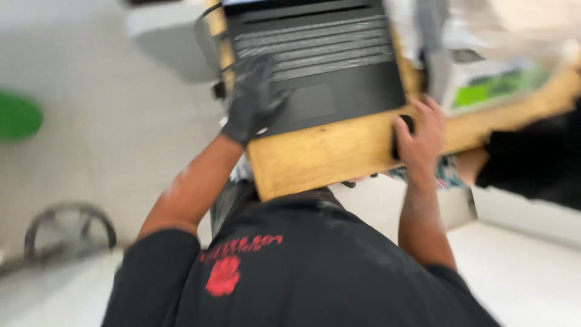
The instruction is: Using a laptop and mouse to process orders at a workstation.
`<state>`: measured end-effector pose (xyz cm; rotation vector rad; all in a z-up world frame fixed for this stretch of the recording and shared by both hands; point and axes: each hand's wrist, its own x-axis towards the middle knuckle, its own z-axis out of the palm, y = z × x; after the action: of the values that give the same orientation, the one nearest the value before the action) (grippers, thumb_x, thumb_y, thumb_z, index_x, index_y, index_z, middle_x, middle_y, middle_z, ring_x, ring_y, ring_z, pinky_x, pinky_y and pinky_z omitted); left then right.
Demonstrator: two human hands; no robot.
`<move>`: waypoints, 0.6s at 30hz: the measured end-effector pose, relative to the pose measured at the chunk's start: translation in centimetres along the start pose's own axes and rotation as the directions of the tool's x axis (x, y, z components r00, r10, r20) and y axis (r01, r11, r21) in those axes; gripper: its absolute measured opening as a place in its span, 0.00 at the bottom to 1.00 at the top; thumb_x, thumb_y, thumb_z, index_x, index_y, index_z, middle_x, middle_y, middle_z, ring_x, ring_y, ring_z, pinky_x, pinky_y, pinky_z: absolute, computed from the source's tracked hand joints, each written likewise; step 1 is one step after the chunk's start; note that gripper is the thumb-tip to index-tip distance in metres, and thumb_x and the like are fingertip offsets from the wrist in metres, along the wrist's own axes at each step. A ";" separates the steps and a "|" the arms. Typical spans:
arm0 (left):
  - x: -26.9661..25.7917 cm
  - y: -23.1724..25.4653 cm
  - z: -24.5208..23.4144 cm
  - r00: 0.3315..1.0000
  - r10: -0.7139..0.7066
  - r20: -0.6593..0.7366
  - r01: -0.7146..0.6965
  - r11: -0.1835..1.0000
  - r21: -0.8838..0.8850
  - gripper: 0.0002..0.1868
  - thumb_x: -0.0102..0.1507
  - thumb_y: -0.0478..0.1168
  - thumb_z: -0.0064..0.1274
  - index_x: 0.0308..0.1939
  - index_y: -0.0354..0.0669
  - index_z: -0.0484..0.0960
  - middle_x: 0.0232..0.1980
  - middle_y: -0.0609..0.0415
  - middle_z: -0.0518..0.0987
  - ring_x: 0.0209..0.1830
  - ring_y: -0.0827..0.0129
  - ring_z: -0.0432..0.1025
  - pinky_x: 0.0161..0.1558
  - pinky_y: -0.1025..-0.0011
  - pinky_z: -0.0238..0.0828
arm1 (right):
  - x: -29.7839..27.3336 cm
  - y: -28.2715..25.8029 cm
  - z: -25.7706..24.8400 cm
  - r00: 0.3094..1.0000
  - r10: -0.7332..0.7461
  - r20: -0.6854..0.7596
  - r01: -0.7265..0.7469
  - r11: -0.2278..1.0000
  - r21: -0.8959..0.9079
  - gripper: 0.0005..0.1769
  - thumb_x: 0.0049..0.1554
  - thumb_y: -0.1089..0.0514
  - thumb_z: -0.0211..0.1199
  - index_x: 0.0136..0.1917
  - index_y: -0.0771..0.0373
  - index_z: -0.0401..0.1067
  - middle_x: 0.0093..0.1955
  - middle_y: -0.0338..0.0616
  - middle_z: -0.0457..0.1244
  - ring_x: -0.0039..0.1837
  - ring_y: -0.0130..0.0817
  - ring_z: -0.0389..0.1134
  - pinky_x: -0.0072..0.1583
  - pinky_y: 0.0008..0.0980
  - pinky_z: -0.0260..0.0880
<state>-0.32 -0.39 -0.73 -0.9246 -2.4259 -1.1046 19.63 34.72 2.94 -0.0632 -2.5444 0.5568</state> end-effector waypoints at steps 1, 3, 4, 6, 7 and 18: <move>-0.2 -0.5 0.3 0.999 0.022 0.043 -0.025 0.998 0.050 0.35 0.69 0.60 0.57 0.68 0.35 0.74 0.64 0.36 0.77 0.64 0.40 0.69 0.70 0.47 0.59 | -1.2 -0.2 -0.2 0.998 0.056 -0.019 -0.056 0.998 -0.008 0.22 0.62 0.59 0.75 0.66 0.69 0.75 0.72 0.63 0.63 0.74 0.58 0.63 0.76 0.52 0.58; -0.6 -0.3 0.6 0.996 0.021 0.086 -0.031 0.993 0.112 0.38 0.70 0.64 0.54 0.69 0.34 0.73 0.65 0.36 0.77 0.65 0.41 0.69 0.70 0.47 0.58 | -3.8 0.1 -0.5 0.995 0.102 -0.021 -0.102 0.995 -0.002 0.26 0.60 0.61 0.76 0.68 0.70 0.74 0.74 0.63 0.61 0.75 0.59 0.61 0.77 0.54 0.56; -0.5 -0.1 0.5 0.996 -0.005 0.092 -0.004 0.995 0.100 0.37 0.69 0.62 0.57 0.69 0.36 0.73 0.66 0.38 0.76 0.66 0.43 0.69 0.70 0.47 0.59 | -4.7 0.3 0.0 0.989 0.134 -0.066 -0.136 0.991 -0.014 0.27 0.59 0.61 0.75 0.69 0.69 0.74 0.74 0.62 0.60 0.75 0.60 0.61 0.76 0.55 0.59; -0.5 -0.1 0.5 0.995 -0.038 0.098 0.029 0.995 0.097 0.37 0.67 0.60 0.61 0.69 0.38 0.73 0.66 0.41 0.76 0.67 0.46 0.68 0.70 0.47 0.60 | -5.4 0.3 0.6 0.980 0.166 -0.106 -0.168 0.986 -0.016 0.29 0.58 0.61 0.75 0.71 0.68 0.74 0.75 0.61 0.58 0.75 0.60 0.62 0.75 0.57 0.61; -0.6 -0.2 0.5 0.990 -0.058 0.129 0.044 0.993 0.110 0.37 0.69 0.62 0.57 0.71 0.39 0.71 0.68 0.42 0.75 0.70 0.46 0.66 0.72 0.48 0.56 | -5.4 0.1 0.7 0.984 0.149 -0.092 -0.151 0.989 -0.004 0.29 0.59 0.60 0.75 0.72 0.68 0.73 0.75 0.62 0.58 0.75 0.61 0.62 0.74 0.58 0.61; -0.5 -0.3 1.0 0.981 -0.068 0.182 0.033 0.982 0.188 0.36 0.70 0.62 0.52 0.72 0.40 0.71 0.68 0.41 0.74 0.71 0.46 0.65 0.75 0.48 0.51 | -4.0 -0.5 1.5 0.977 0.100 -0.189 -0.100 0.995 0.013 0.22 0.57 0.71 0.70 0.65 0.70 0.76 0.69 0.59 0.65 0.69 0.57 0.67 0.68 0.55 0.70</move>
<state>-0.20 0.01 -1.82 -0.9485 -2.6641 -0.8226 22.35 33.05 0.07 -0.2334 -2.3646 0.5652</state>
